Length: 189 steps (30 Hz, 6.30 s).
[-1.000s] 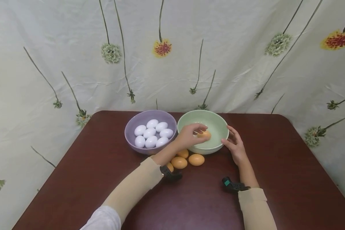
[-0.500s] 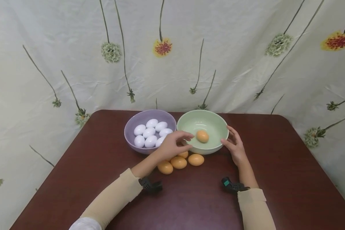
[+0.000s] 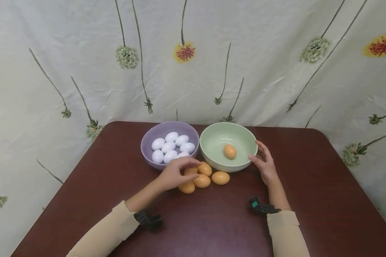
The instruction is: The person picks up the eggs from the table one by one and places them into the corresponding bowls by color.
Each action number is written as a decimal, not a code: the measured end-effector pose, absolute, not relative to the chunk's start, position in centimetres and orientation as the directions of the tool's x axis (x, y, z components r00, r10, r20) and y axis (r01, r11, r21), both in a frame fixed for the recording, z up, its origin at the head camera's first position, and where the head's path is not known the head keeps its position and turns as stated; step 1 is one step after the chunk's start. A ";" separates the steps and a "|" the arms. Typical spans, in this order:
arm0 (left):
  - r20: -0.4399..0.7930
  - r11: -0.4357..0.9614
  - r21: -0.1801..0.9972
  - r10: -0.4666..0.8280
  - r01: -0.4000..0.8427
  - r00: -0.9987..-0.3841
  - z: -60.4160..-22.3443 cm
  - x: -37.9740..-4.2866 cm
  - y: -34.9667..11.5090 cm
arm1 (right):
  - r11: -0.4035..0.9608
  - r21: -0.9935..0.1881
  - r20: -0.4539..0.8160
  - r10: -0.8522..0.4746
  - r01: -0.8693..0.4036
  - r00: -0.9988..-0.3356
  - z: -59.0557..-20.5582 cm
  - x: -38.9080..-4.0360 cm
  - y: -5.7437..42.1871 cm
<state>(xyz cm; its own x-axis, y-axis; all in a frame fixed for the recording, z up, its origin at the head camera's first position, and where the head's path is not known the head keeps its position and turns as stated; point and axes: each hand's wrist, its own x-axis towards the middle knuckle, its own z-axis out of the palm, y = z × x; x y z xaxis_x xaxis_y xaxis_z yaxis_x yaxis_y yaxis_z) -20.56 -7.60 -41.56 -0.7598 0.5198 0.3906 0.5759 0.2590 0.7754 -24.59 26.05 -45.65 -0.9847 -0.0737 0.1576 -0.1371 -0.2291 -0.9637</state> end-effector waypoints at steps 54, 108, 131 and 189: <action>0.387 0.458 0.691 0.419 0.560 -0.821 -46.4 -17.4 -15.6 | -0.238 -0.961 0.159 -0.072 -0.138 -0.985 -45.7 -24.6 26.0; 0.356 0.206 0.863 0.400 0.461 -0.844 -39.6 -20.6 -11.2 | -0.222 -0.965 0.160 -0.071 -0.141 -0.985 -45.7 -25.0 26.1; 0.333 0.255 0.848 0.426 0.464 -0.841 -39.0 -23.9 -6.6 | -0.210 -0.968 0.155 -0.074 -0.136 -0.985 -45.9 -24.8 26.2; -0.040 0.574 0.542 0.747 0.614 -0.663 -38.6 -30.7 2.3 | -0.223 -0.965 0.154 -0.071 -0.135 -0.986 -45.8 -25.0 26.0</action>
<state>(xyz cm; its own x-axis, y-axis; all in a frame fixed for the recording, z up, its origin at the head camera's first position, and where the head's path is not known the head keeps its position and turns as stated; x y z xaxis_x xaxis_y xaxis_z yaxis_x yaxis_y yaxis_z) -30.66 2.34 -38.58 -0.6632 0.7474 -0.0396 0.6140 0.5736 0.5422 -25.01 25.98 -45.83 -0.9855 -0.0707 0.1541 -0.1350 -0.2227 -0.9655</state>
